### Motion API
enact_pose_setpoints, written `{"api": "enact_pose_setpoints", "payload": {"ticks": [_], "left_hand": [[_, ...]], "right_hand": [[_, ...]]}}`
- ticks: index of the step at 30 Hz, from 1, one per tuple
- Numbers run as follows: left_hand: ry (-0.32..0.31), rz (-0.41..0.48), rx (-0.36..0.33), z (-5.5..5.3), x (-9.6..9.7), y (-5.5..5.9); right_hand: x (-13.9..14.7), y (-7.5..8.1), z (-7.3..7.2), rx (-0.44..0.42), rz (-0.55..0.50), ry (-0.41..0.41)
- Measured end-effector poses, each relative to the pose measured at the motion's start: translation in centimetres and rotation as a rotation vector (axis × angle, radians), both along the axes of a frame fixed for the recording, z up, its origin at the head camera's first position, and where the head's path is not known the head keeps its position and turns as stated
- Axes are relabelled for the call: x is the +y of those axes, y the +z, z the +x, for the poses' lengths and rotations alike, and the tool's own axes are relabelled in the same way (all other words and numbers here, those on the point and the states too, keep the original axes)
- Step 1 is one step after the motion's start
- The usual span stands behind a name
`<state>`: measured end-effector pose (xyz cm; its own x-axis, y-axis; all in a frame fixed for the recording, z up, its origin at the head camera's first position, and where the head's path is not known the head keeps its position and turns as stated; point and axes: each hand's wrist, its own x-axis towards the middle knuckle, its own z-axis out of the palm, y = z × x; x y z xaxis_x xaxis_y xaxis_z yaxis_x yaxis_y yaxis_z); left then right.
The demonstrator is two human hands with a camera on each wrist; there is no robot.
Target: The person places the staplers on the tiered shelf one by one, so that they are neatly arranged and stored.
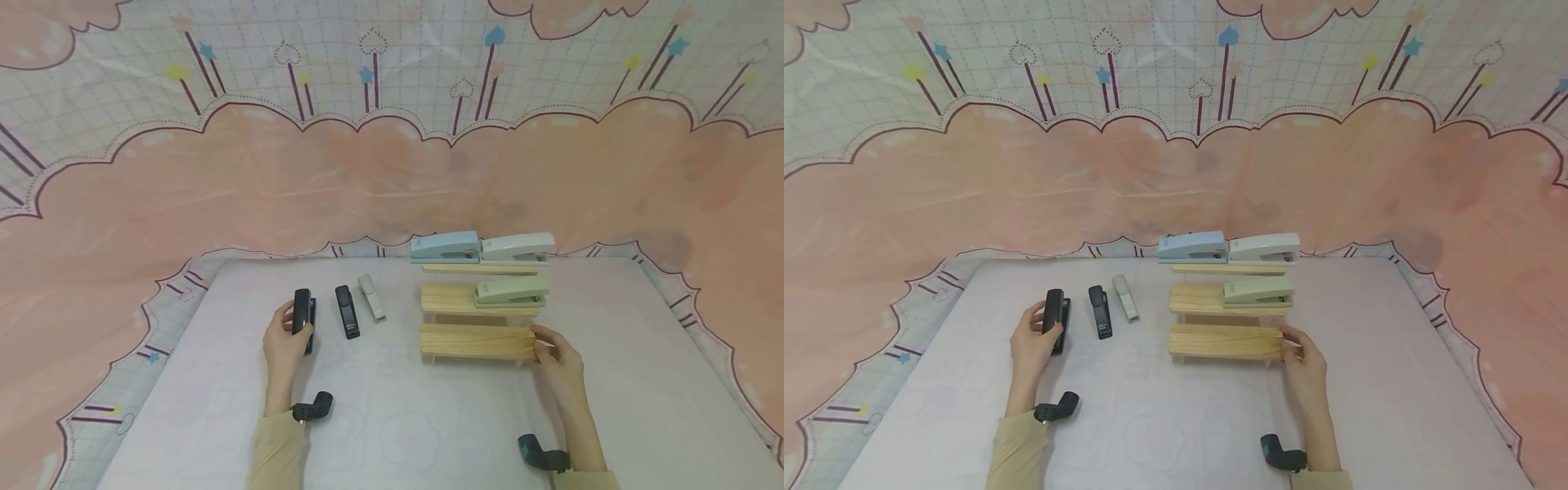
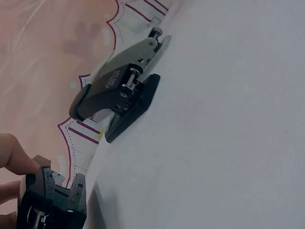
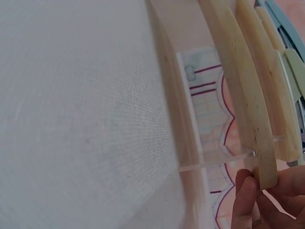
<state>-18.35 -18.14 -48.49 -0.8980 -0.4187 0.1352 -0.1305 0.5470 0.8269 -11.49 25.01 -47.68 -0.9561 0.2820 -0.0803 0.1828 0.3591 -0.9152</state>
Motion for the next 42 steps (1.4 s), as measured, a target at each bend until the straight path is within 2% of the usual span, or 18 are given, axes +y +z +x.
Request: {"api": "enact_pose_setpoints", "payload": {"ticks": [11, 19, 24, 30, 36, 42], "left_hand": [[-0.009, 0.026, 0.051, 0.3, 0.8, 2.0], [-0.040, 0.025, 0.112, 0.7, 1.9, 3.4], [-0.060, 0.031, 0.122, 1.0, 2.6, 4.3], [-0.090, 0.045, 0.153, 1.3, 3.6, 4.9], [-0.150, 0.054, 0.198, 1.5, 4.8, 5.4], [-0.201, 0.060, 0.163, 1.8, 6.1, 5.5]], "right_hand": [[-0.1, 0.2, 0.0, -0.004, 0.003, -0.003], [-0.2, 0.5, 0.1, 0.007, 0.021, 0.003], [-0.4, 0.6, 0.0, 0.014, 0.014, -0.018], [-0.4, 0.6, 0.1, 0.011, 0.019, -0.016], [-0.4, 0.5, 0.0, 0.016, 0.024, -0.018], [-0.4, 0.4, 0.0, 0.024, 0.026, -0.021]]}}
